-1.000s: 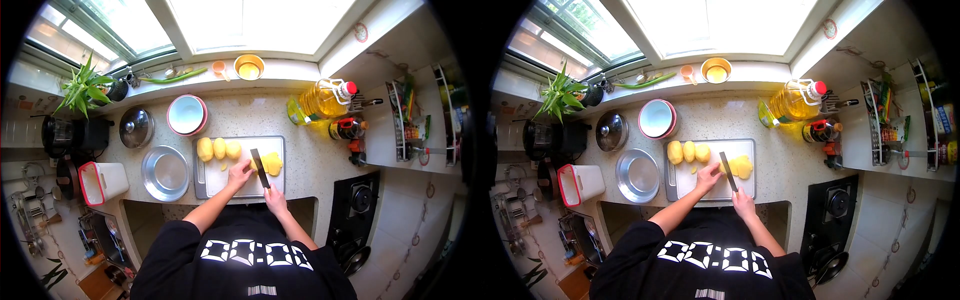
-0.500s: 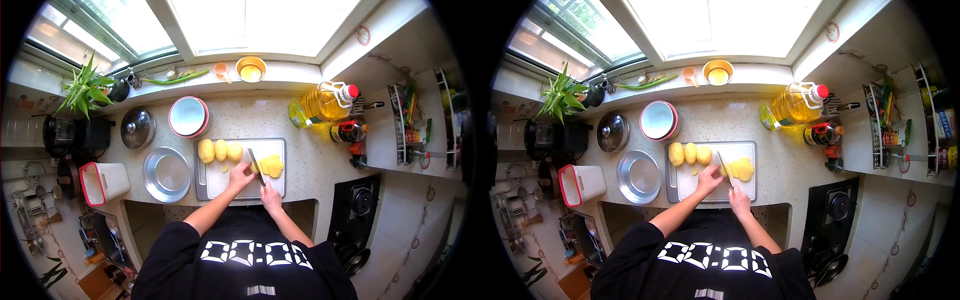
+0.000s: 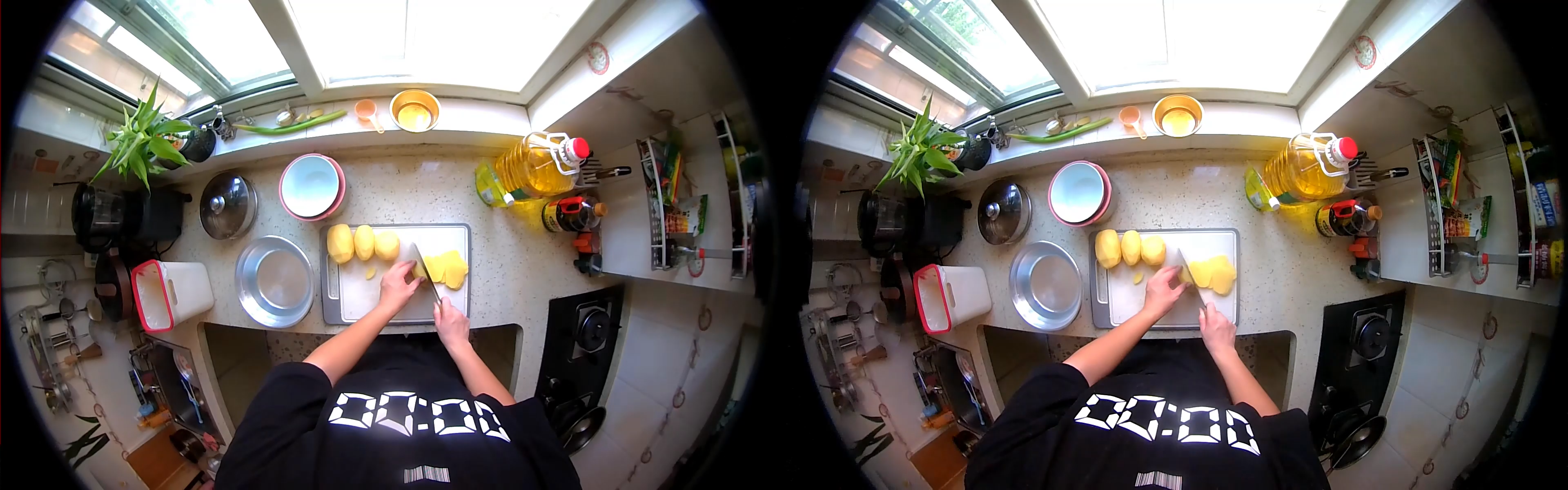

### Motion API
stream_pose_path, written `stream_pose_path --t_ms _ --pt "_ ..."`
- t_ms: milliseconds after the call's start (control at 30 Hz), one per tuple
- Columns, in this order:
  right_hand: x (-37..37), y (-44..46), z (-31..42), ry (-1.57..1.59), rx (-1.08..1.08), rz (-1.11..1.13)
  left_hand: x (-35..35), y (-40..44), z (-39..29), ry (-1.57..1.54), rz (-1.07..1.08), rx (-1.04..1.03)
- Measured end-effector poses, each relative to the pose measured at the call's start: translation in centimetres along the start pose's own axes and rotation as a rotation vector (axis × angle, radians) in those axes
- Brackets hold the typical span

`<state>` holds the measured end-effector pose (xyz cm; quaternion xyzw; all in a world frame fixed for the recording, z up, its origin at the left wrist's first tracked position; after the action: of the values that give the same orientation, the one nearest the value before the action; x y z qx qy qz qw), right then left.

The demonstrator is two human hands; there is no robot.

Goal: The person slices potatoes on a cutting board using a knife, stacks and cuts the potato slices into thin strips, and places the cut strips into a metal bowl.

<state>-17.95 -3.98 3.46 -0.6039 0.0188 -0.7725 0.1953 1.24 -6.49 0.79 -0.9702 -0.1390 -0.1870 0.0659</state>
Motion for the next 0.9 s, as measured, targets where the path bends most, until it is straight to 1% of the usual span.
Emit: stream_pose_path --t_ms 67,167,300,433,900 --pt "-0.1 0.0 -0.2 0.055 -0.04 -0.001 0.3 0.0 0.0 -0.024 0.003 0.006" --pt "0.0 -0.2 -1.4 0.237 -0.151 0.008 0.2 -0.2 0.1 -0.079 -0.008 0.013" --pt "2.0 -1.0 -1.6 0.415 -0.106 0.018 0.4 -0.3 0.1 -0.083 0.0 0.018" --pt "3.3 -1.9 -1.2 0.372 -0.044 0.022 0.3 -0.2 0.2 -0.083 0.004 0.03" --pt "3.5 -2.3 -1.4 0.324 -0.028 0.029 -0.1 -0.3 1.1 -0.144 0.0 0.065"
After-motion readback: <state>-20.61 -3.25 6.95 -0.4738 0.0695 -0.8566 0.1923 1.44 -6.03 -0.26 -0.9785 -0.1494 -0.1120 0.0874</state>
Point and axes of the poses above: each hand's wrist, its own y-axis towards the middle knuckle, its own x-axis out of the back of the hand, z = x × y, the point moved 6 cm from there along y, towards the middle knuckle, and after that the axes turned 11 degrees about -y, right-handed, at the moved point
